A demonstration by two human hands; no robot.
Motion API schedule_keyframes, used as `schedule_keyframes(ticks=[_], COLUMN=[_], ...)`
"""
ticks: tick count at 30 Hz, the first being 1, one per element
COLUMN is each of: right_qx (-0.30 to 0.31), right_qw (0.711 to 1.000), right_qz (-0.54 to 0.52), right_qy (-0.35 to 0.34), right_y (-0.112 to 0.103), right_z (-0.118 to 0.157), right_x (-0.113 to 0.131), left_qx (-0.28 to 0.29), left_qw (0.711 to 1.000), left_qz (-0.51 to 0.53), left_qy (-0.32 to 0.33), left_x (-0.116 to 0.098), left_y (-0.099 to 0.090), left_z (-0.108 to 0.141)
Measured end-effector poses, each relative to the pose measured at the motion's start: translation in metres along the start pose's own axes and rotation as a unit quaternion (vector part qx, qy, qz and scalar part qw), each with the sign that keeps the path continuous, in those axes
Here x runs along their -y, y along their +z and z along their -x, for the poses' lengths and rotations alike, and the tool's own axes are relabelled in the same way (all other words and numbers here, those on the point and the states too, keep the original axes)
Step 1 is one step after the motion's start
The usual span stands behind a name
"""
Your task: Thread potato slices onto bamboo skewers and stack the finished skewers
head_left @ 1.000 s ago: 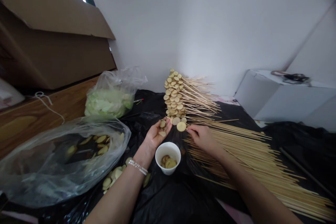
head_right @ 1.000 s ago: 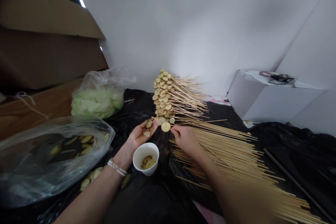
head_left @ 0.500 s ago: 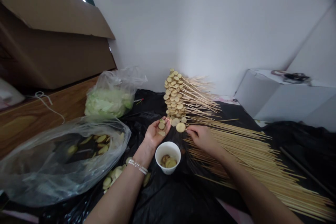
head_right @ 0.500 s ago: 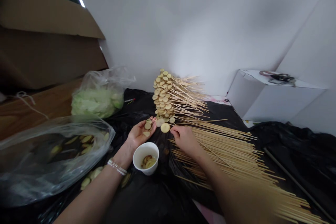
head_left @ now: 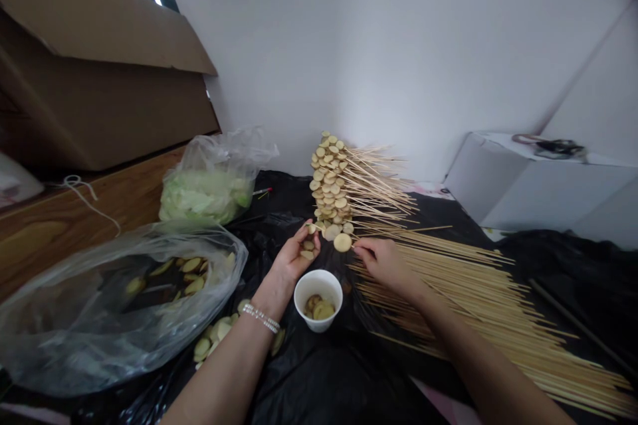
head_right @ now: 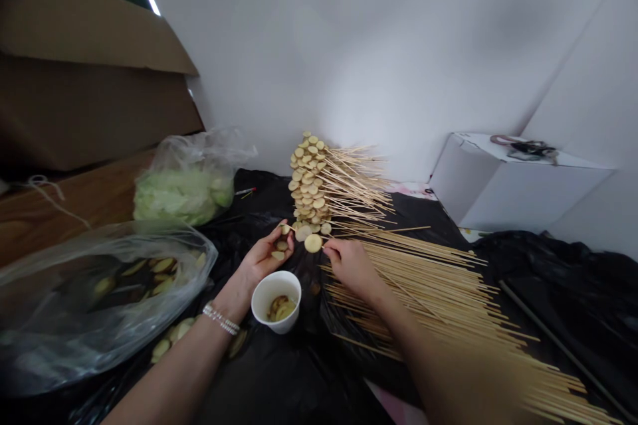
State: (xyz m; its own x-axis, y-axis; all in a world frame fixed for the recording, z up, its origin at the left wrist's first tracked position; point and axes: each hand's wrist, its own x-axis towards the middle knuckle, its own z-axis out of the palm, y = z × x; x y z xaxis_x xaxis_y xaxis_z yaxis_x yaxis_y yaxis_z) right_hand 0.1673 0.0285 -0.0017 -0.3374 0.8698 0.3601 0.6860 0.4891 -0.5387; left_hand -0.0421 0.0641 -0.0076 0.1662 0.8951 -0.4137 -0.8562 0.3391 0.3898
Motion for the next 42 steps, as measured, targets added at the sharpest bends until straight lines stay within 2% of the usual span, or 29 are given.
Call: schedule_keyframes(ticks=[9, 16, 36, 42], right_qx=[-0.002, 0.004, 0.007, 0.014], right_qw=[1.000, 1.000, 0.999, 0.997], right_qz=[-0.006, 0.000, 0.044, 0.069], right_qy=[0.002, -0.009, -0.001, 0.019], right_y=[-0.0012, 0.0011, 0.0010, 0.0021], right_z=[-0.0001, 0.0002, 0.0018, 0.0029], right_x=[0.0009, 0.0003, 0.0055, 0.0074], left_qx=[0.002, -0.009, -0.015, -0.020], left_qw=[1.000, 0.999, 1.000, 1.000], left_qz=[0.018, 0.032, 0.017, 0.009], left_qy=[-0.022, -0.005, -0.006, 0.011], left_x=[-0.0030, -0.0028, -0.0027, -0.0016], left_y=[-0.0005, 0.0013, 0.0054, 0.0041], left_z=[-0.0013, 0.0022, 0.0054, 0.0039])
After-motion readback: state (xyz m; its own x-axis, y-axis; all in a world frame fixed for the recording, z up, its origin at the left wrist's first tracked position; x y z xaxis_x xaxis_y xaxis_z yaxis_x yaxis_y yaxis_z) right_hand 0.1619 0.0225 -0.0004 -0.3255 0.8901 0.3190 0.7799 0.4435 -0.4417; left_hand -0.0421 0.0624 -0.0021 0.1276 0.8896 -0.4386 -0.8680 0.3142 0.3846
